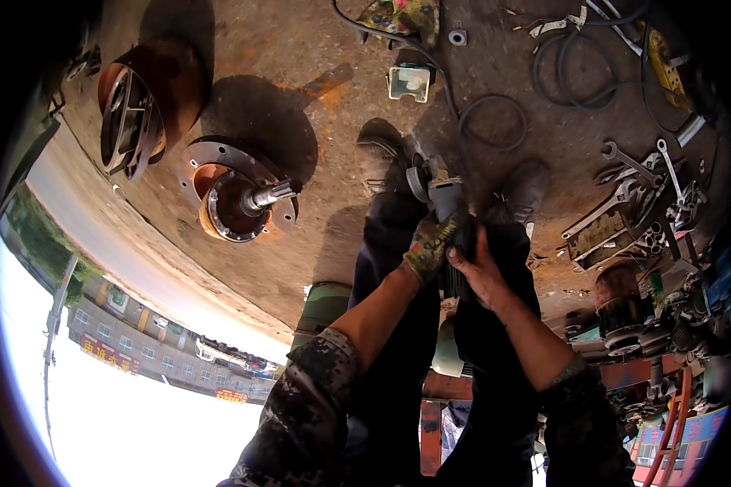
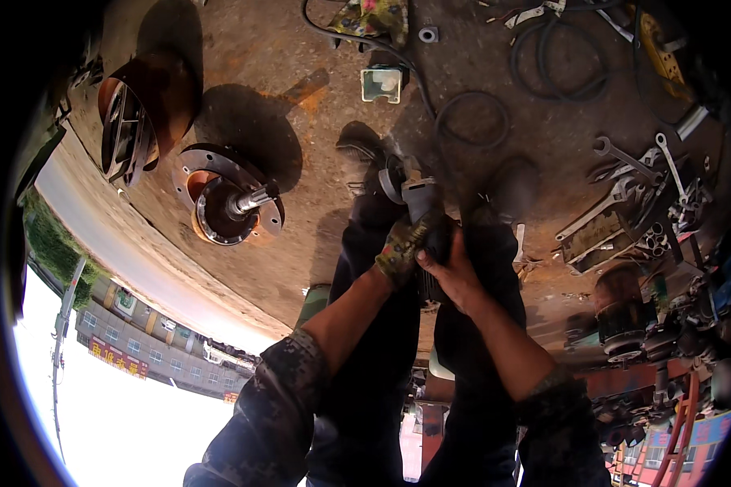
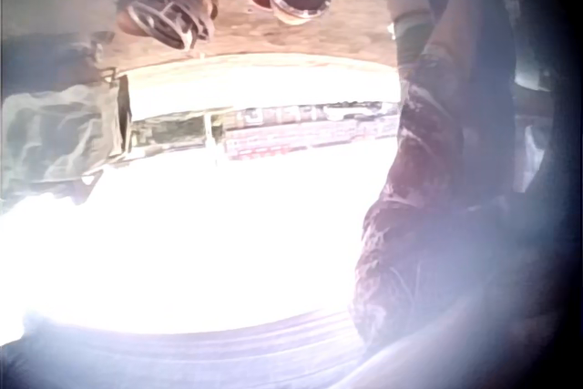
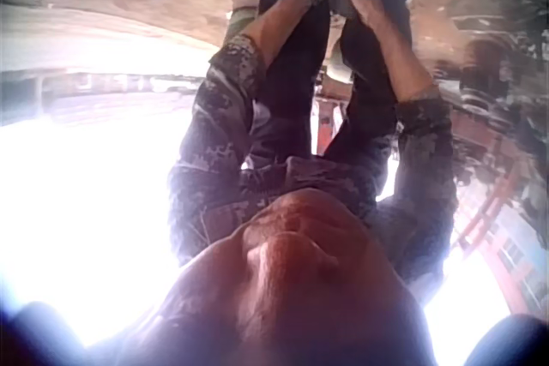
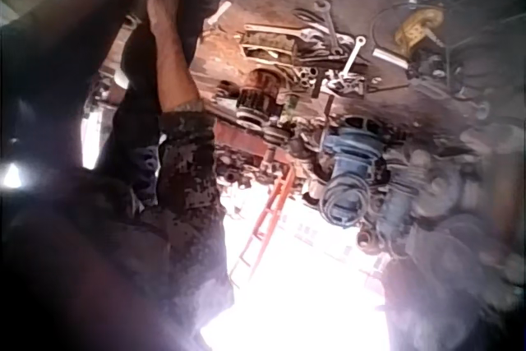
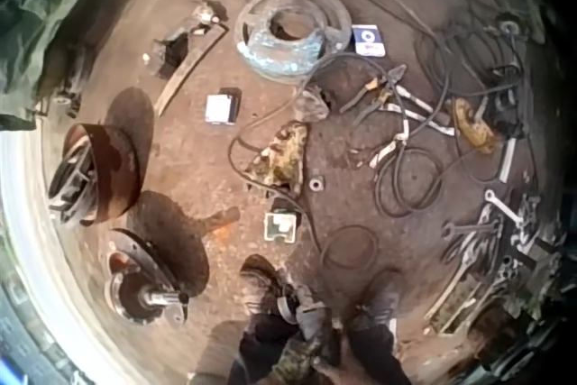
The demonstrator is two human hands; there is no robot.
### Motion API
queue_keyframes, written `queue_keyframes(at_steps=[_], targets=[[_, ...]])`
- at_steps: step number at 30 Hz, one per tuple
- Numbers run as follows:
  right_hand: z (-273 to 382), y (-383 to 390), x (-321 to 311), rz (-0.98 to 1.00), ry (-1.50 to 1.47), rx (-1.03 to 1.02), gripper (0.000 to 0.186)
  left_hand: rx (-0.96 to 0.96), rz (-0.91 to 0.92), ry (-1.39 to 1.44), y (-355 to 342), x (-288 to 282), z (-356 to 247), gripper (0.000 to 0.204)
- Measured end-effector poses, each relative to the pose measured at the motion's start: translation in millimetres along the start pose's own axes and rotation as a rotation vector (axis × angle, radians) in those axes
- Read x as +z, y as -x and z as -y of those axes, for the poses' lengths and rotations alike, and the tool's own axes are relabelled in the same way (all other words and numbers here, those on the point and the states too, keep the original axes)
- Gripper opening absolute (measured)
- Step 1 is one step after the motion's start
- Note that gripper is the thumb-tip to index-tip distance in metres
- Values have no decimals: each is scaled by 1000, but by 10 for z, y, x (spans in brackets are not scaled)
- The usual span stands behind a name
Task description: The person sits on the ground and uses an angle grinder to smooth the edges of small rectangular metal pieces. They repeatedly grind the edges, pause to inspect the pieces, and then resume grinding.
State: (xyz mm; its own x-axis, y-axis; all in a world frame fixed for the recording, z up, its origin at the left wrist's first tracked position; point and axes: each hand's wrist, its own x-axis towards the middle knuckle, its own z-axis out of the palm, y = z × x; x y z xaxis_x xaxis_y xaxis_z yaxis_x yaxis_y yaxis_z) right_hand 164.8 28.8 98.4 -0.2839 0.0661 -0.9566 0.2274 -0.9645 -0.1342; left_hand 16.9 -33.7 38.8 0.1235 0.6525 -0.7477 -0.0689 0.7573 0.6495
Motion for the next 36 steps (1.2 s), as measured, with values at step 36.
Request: queue_keyframes(at_steps=[36], targets=[[403,-17,-222,-46,65,29,112,-135,-68,323,61,-133,-67,46]])
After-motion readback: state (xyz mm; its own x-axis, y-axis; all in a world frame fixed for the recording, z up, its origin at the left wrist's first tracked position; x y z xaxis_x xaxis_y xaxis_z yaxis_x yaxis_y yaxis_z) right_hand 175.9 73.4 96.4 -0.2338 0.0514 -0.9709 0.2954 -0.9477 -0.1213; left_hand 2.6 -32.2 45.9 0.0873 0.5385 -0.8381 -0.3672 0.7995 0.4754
